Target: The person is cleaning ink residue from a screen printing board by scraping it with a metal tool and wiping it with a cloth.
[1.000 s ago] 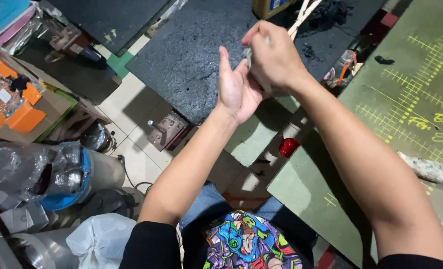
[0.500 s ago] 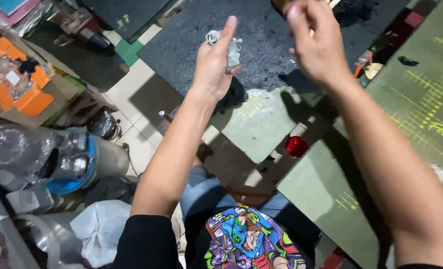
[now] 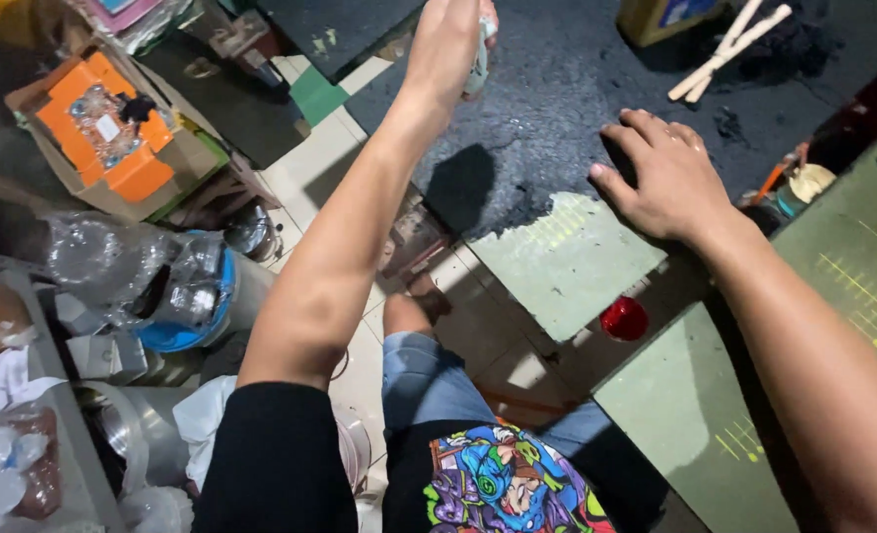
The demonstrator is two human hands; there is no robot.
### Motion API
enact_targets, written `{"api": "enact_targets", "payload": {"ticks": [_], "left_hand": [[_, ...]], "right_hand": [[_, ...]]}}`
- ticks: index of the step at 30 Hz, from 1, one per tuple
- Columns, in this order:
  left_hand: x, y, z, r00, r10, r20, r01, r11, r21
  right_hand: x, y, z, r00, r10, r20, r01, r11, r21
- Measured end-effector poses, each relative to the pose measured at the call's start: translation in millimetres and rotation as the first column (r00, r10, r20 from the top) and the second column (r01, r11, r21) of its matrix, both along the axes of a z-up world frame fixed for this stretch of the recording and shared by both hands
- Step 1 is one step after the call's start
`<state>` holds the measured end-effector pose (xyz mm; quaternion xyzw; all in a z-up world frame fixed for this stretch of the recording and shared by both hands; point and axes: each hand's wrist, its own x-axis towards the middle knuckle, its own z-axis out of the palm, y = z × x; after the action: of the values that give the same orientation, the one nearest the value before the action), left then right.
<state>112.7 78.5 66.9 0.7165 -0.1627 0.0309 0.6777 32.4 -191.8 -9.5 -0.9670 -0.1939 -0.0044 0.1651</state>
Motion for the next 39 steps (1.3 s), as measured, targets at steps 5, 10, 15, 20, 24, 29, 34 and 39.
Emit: {"api": "enact_targets", "payload": {"ticks": [5,10,15,20,24,29,34,39], "left_hand": [[66.1,12.0,-42.6,0.938,0.233,0.257,-0.287,0.938,0.196],[61.2,27.7,-41.1,0.915,0.108,0.388,-0.190,0.966,0.178],[48.5,41.1,-35.4,0.860,0.034,0.509,-0.162,0.964,0.209],[50.7,59.2,-33.9,0.869,0.063,0.491,-0.205,0.949,0.240],[52.5,74.1,-35.2,0.879,0.077,0.471,-0.231,0.932,0.278],[52.8,90.7,-35.7,0.891,0.102,0.442,-0.262,0.911,0.319],[56.7,94.7,-25.3,0.900,0.115,0.421,-0.280,0.892,0.354],[61.3,97.6,-26.2,0.909,0.130,0.395,-0.293,0.875,0.386]], "right_hand": [[0.3,3.9,3.0,0.999,-0.037,-0.031,0.036,0.999,-0.038],[-0.1,8.7,9.5,0.995,-0.060,-0.085,0.054,0.996,-0.072],[0.5,5.4,1.6,1.000,-0.024,0.004,0.024,0.999,-0.041],[3.3,2.2,-6.2,0.999,-0.027,0.023,0.028,0.998,-0.061],[3.4,2.7,-6.3,0.999,-0.027,0.029,0.029,0.997,-0.065],[3.9,1.6,-10.8,0.999,-0.034,0.036,0.036,0.998,-0.056],[4.1,0.2,-12.5,0.997,-0.032,0.066,0.035,0.998,-0.044],[4.3,0.4,-11.4,0.999,-0.036,0.033,0.037,0.998,-0.042]]}}
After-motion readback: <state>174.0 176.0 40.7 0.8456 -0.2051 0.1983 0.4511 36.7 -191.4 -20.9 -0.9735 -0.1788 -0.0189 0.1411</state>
